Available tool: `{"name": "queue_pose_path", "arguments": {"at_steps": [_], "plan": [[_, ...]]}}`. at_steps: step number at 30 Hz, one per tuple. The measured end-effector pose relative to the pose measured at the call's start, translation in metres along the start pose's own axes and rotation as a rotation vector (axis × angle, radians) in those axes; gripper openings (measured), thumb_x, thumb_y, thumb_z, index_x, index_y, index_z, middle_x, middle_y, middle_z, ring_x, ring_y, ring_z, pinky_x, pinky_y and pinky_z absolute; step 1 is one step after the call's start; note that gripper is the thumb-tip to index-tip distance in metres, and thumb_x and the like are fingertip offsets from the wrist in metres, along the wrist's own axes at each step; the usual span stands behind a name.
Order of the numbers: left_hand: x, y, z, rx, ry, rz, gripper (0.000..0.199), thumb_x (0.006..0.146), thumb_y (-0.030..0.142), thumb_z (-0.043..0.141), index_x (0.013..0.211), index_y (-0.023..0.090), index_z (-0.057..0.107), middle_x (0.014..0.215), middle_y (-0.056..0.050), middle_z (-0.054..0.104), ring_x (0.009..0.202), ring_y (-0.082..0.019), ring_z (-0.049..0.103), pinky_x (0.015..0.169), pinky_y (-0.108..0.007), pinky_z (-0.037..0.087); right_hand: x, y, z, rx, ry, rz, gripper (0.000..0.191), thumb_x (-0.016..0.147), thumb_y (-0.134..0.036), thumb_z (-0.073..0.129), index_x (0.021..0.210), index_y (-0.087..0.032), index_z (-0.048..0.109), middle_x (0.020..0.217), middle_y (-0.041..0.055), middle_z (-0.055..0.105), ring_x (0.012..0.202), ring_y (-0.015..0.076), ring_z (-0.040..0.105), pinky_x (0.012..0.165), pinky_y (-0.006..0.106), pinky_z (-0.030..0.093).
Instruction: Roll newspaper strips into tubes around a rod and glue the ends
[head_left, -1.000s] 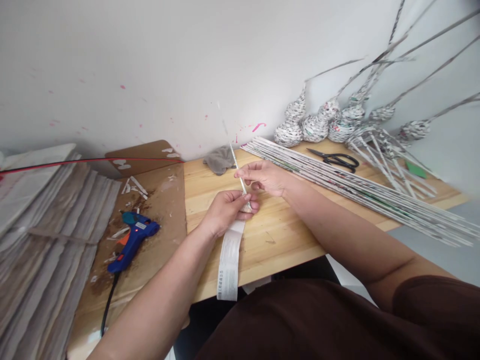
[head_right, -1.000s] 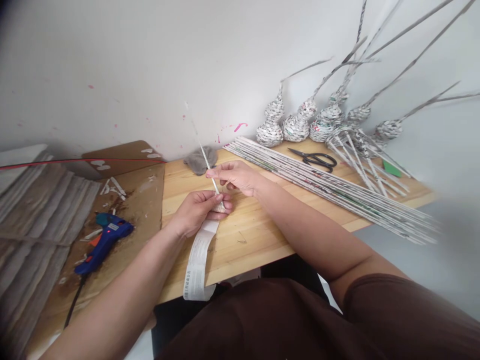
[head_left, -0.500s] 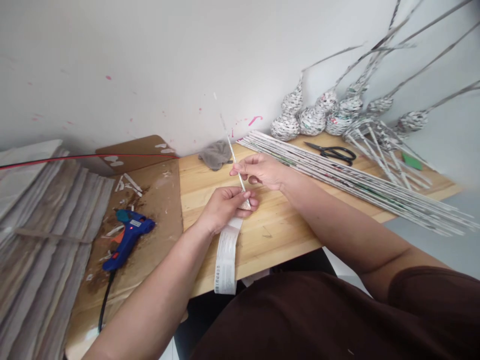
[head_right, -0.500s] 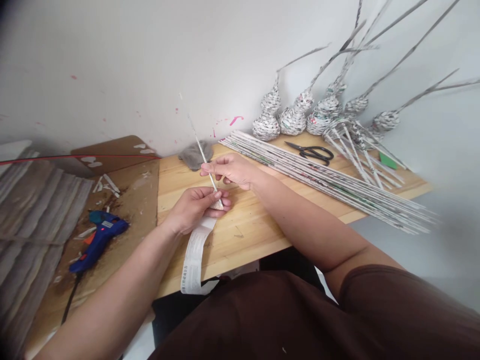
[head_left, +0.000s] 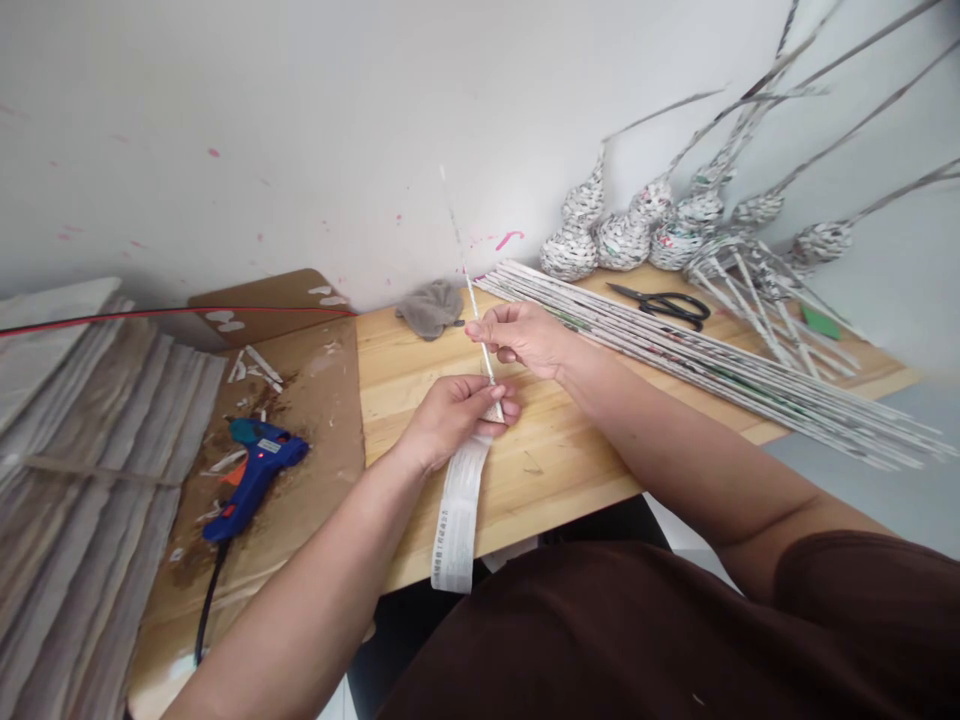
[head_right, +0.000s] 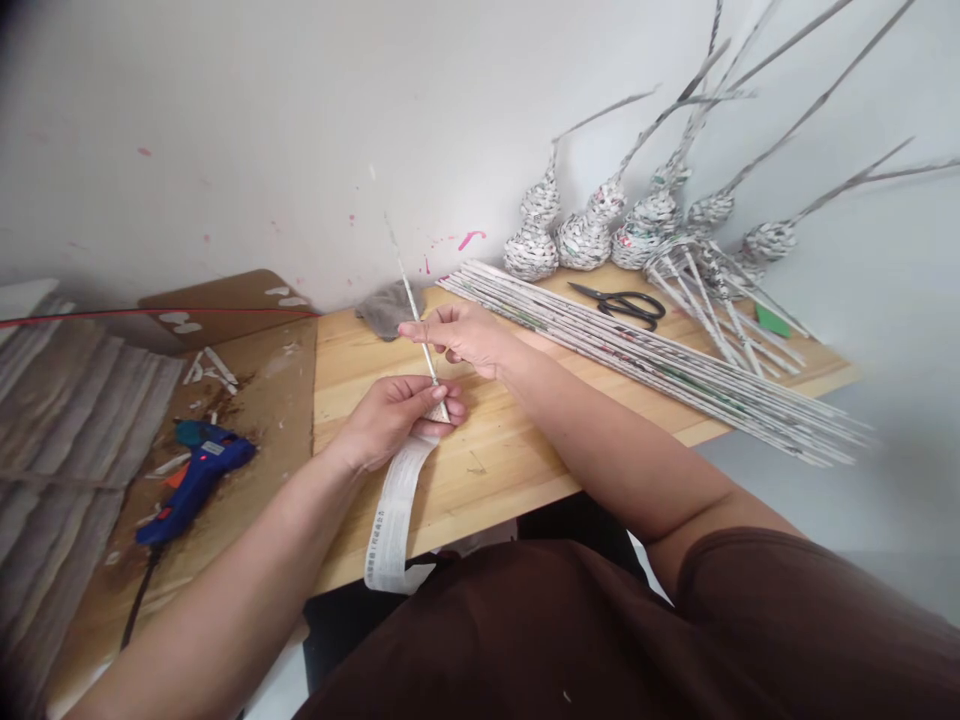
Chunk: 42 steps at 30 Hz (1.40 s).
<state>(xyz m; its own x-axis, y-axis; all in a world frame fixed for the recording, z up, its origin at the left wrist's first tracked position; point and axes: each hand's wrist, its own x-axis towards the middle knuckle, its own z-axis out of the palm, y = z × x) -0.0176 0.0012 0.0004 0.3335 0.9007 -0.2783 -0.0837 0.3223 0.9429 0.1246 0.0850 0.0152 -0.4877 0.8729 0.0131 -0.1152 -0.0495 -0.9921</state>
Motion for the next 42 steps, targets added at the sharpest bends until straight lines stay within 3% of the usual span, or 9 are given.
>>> {"name": "queue_pose_path", "arguments": {"at_steps": [6, 10, 15, 19, 25, 30, 34, 39, 42], "plan": [[-0.0003, 0.0004, -0.0010, -0.002, 0.009, 0.001, 0.033, 0.075, 0.037, 0.069, 0.093, 0.009, 0.068, 0.084, -0.011, 0.071, 0.076, -0.017, 0.066, 0.070, -0.030, 0.054, -0.0014, -0.0032, -0.0022, -0.018, -0.102, 0.041, 0.033, 0.066, -0.045, 0.075, 0.078, -0.014, 0.071, 0.084, 0.0056, 0.063, 0.062, 0.0080, 0.045, 0.041, 0.018, 0.026], [-0.0015, 0.0014, 0.0001, 0.018, -0.001, -0.008, 0.034, 0.076, 0.038, 0.068, 0.093, 0.009, 0.068, 0.085, -0.011, 0.070, 0.077, -0.017, 0.066, 0.071, -0.031, 0.053, 0.0006, -0.0010, -0.0031, 0.041, -0.007, 0.020, 0.032, 0.060, -0.043, 0.080, 0.067, -0.014, 0.066, 0.067, 0.0010, 0.057, 0.055, 0.0066, 0.040, 0.039, 0.019, 0.022], [-0.0019, 0.0023, -0.0013, -0.002, 0.011, 0.000, 0.033, 0.076, 0.038, 0.068, 0.093, 0.010, 0.068, 0.084, -0.010, 0.070, 0.078, -0.017, 0.066, 0.073, -0.031, 0.053, -0.0004, -0.0025, -0.0035, -0.029, -0.127, 0.032, 0.033, 0.067, -0.044, 0.075, 0.080, -0.014, 0.071, 0.073, 0.0033, 0.060, 0.062, 0.0090, 0.045, 0.041, 0.019, 0.026], [-0.0025, 0.0023, -0.0014, 0.020, -0.033, -0.011, 0.033, 0.076, 0.039, 0.068, 0.094, 0.011, 0.068, 0.084, -0.010, 0.070, 0.079, -0.018, 0.066, 0.073, -0.033, 0.054, -0.0012, -0.0042, -0.0041, 0.015, -0.052, 0.016, 0.029, 0.064, -0.041, 0.078, 0.069, -0.014, 0.068, 0.064, -0.0002, 0.054, 0.055, 0.0063, 0.039, 0.041, 0.018, 0.022], [-0.0052, 0.0047, 0.0013, 0.039, -0.041, -0.013, 0.033, 0.077, 0.040, 0.067, 0.094, 0.011, 0.068, 0.083, -0.009, 0.070, 0.079, -0.018, 0.066, 0.071, -0.031, 0.053, -0.0002, -0.0037, -0.0060, 0.080, -0.157, 0.082, 0.032, 0.068, -0.043, 0.075, 0.079, -0.014, 0.071, 0.088, 0.0061, 0.064, 0.060, 0.0073, 0.045, 0.039, 0.018, 0.027], [-0.0072, 0.0064, 0.0024, 0.074, -0.106, -0.022, 0.034, 0.079, 0.042, 0.065, 0.094, 0.012, 0.068, 0.083, -0.009, 0.070, 0.078, -0.018, 0.066, 0.070, -0.032, 0.054, 0.0017, -0.0018, -0.0068, 0.192, -0.113, 0.125, 0.031, 0.063, -0.041, 0.079, 0.073, -0.014, 0.068, 0.076, 0.0021, 0.061, 0.055, 0.0058, 0.042, 0.037, 0.017, 0.024], [-0.0070, 0.0057, 0.0016, 0.072, -0.087, -0.012, 0.034, 0.077, 0.042, 0.066, 0.092, 0.012, 0.068, 0.081, -0.009, 0.070, 0.078, -0.018, 0.066, 0.072, -0.034, 0.054, 0.0004, -0.0046, -0.0077, 0.176, -0.157, 0.152, 0.034, 0.066, -0.043, 0.077, 0.078, -0.013, 0.069, 0.075, 0.0031, 0.060, 0.058, 0.0071, 0.045, 0.038, 0.017, 0.027], [-0.0056, 0.0021, 0.0014, 0.087, -0.108, -0.023, 0.035, 0.077, 0.043, 0.066, 0.092, 0.012, 0.069, 0.081, -0.009, 0.070, 0.080, -0.019, 0.066, 0.073, -0.034, 0.054, 0.0000, -0.0057, -0.0071, 0.185, -0.059, 0.129, 0.031, 0.062, -0.039, 0.081, 0.069, -0.014, 0.065, 0.072, 0.0008, 0.058, 0.055, 0.0056, 0.042, 0.037, 0.016, 0.024], [-0.0052, 0.0023, 0.0006, 0.072, -0.081, -0.018, 0.034, 0.076, 0.043, 0.066, 0.092, 0.012, 0.069, 0.080, -0.009, 0.070, 0.078, -0.018, 0.066, 0.072, -0.033, 0.054, -0.0007, -0.0059, -0.0077, 0.170, -0.077, 0.129, 0.032, 0.065, -0.043, 0.077, 0.073, -0.014, 0.067, 0.071, 0.0010, 0.057, 0.058, 0.0068, 0.043, 0.038, 0.015, 0.026]]}}
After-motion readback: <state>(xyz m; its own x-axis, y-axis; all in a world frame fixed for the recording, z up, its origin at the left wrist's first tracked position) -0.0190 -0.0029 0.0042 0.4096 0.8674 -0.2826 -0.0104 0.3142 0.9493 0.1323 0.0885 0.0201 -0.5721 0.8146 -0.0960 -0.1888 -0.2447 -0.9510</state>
